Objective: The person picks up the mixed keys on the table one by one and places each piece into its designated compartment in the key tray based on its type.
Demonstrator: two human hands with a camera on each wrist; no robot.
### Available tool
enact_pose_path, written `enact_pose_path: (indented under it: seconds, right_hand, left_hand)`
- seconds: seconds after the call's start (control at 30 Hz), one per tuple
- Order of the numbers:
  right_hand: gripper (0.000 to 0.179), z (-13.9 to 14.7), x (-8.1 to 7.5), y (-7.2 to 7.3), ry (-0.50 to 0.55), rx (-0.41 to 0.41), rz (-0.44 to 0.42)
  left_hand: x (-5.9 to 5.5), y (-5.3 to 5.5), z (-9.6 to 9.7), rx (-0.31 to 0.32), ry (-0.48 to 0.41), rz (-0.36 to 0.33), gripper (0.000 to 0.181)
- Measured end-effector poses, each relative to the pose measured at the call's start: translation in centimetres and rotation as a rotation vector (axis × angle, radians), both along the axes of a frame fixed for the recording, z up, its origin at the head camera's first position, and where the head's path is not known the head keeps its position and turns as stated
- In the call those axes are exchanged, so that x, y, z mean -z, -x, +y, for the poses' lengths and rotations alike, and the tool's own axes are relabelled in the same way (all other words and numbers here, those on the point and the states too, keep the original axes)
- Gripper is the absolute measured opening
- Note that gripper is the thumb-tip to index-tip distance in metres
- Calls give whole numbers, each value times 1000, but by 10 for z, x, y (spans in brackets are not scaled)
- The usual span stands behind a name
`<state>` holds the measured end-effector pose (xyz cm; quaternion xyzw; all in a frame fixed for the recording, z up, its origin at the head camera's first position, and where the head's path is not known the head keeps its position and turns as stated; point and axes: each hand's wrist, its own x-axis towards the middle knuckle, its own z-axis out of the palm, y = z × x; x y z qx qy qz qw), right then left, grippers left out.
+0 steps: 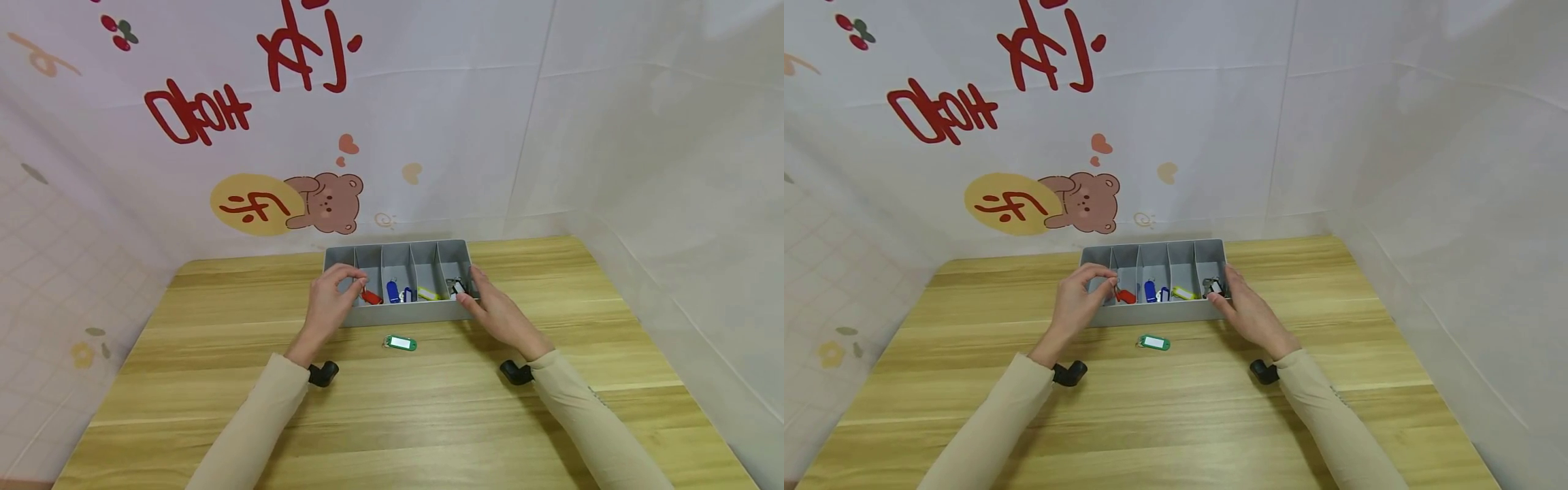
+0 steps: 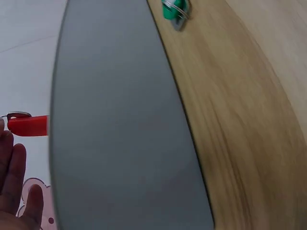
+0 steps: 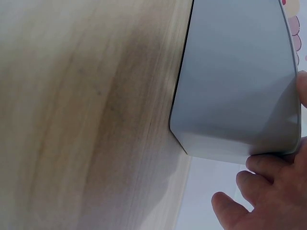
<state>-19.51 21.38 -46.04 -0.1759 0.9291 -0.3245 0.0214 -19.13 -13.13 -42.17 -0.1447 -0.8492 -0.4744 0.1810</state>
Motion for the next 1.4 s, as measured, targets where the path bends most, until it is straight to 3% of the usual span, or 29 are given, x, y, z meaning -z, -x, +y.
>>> enact_pose_path:
  seconds: [0.37, 0.8, 1.2, 1.4]
  right_hand:
    - [84, 1, 2, 1, 3, 3, 10]
    - [85, 0, 1, 0, -3, 10, 1]
    - [84, 0, 3, 2, 0, 10, 3]
    - [85, 0, 2, 1, -1, 9, -2]
  left_hand:
    - [10, 10, -3, 24, 127, -24, 7]
    - [13, 15, 3, -31, 298, -49, 7]
    - [17, 17, 6, -56, 350, -20, 5]
    - [16, 18, 6, -33, 380, -36, 23]
